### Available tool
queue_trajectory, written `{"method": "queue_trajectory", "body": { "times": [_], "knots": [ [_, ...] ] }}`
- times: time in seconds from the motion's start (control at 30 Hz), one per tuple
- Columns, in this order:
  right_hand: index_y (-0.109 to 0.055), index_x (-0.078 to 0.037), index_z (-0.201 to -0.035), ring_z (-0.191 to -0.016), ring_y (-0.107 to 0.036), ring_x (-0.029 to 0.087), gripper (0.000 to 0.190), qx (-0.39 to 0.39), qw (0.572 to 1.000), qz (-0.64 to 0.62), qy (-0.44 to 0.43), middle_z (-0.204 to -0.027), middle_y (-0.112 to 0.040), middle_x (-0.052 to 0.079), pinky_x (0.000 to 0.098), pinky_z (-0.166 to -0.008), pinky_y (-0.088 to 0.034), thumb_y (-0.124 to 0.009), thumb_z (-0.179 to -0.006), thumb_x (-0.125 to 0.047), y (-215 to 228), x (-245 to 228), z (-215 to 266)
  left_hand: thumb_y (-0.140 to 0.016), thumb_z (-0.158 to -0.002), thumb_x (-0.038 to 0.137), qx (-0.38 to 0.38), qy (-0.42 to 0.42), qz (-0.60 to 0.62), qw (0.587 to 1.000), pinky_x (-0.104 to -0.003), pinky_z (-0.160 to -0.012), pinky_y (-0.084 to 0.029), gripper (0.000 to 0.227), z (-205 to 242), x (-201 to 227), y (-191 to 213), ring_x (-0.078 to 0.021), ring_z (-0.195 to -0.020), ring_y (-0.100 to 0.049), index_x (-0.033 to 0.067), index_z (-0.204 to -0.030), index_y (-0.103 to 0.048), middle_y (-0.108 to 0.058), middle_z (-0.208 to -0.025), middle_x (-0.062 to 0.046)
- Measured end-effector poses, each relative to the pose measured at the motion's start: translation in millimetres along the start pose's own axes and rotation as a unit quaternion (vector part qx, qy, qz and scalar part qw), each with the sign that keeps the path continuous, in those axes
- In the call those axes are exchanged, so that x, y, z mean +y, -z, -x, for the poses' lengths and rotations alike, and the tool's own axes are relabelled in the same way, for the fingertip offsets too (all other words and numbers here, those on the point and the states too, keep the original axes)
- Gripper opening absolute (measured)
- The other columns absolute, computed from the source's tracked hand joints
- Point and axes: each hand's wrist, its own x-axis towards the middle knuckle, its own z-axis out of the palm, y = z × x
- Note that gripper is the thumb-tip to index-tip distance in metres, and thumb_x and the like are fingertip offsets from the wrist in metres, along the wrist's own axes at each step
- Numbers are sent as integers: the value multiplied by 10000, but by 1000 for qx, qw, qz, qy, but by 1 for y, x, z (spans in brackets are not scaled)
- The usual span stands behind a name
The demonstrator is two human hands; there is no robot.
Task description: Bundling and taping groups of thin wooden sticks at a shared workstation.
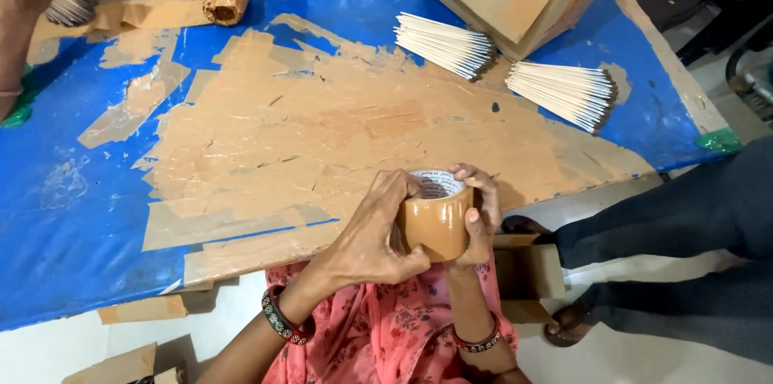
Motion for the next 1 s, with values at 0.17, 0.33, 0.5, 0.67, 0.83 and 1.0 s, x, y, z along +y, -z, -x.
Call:
{"method": "queue_trajectory", "body": {
  "times": [0.17, 0.33, 0.5, 0.67, 0.83, 1.0],
  "knots": [
    [-586, 32, -1243, -1269, -518, 331, 442, -6, 999, 43, 10, -1230, -573, 192, 491, -1201, -404, -637, -982, -320, -1, 1, -1, -758, -675, 196, 14, -26, 20, 999, -470, -975, -457, 585, 0, 0, 3, -371, -1137, -521, -26, -1148, -496, -557, -1148, -210],
    [-644, 19, -1181, -1135, -619, 333, 437, -31, 990, 55, 124, -1192, -639, 201, 517, -1068, -523, -593, -1058, -397, 44, 47, 6, -531, -694, 104, -30, 11, 81, 996, -428, -1134, -487, 594, 12, -44, -10, -313, -1272, -616, 75, -1287, -553, -629, -1333, -132],
    [-617, 43, -1209, -1203, -589, 333, 516, -34, 997, 58, 41, -1172, -631, 193, 491, -1127, -458, -635, -1025, -438, 17, 12, -8, -580, -695, 34, -11, -63, 98, 993, -542, -1273, -358, 724, 14, -24, 9, -390, -1491, -455, 98, -1415, -532, -552, -1498, -187],
    [-601, 45, -1197, -1216, -566, 315, 534, -40, 995, 84, 33, -1197, -613, 178, 490, -1161, -434, -641, -1023, -459, 2, 6, -8, -751, -668, 86, -7, -38, 60, 997, -574, -1267, -302, 818, 19, -19, 4, -420, -1580, -257, 105, -1441, -485, -387, -1616, -199],
    [-597, 46, -1186, -1201, -576, 319, 547, -38, 992, 109, 48, -1215, -603, 188, 473, -1102, -445, -634, -1029, -476, 4, 7, -6, -812, -719, 169, -2, -16, 112, 994, -556, -1249, -386, 813, 23, -21, 0, -411, -1620, -200, 126, -1462, -483, -311, -1671, -184],
    [-588, 49, -1189, -1216, -570, 328, 547, -37, 992, 115, 44, -1222, -600, 200, 499, -1144, -447, -627, -1034, -475, 1, 2, -4, -816, -726, 182, -1, -10, 133, 991, -541, -1211, -419, 791, 24, -23, -4, -402, -1616, -225, 140, -1447, -493, -314, -1664, -179]
  ]
}}
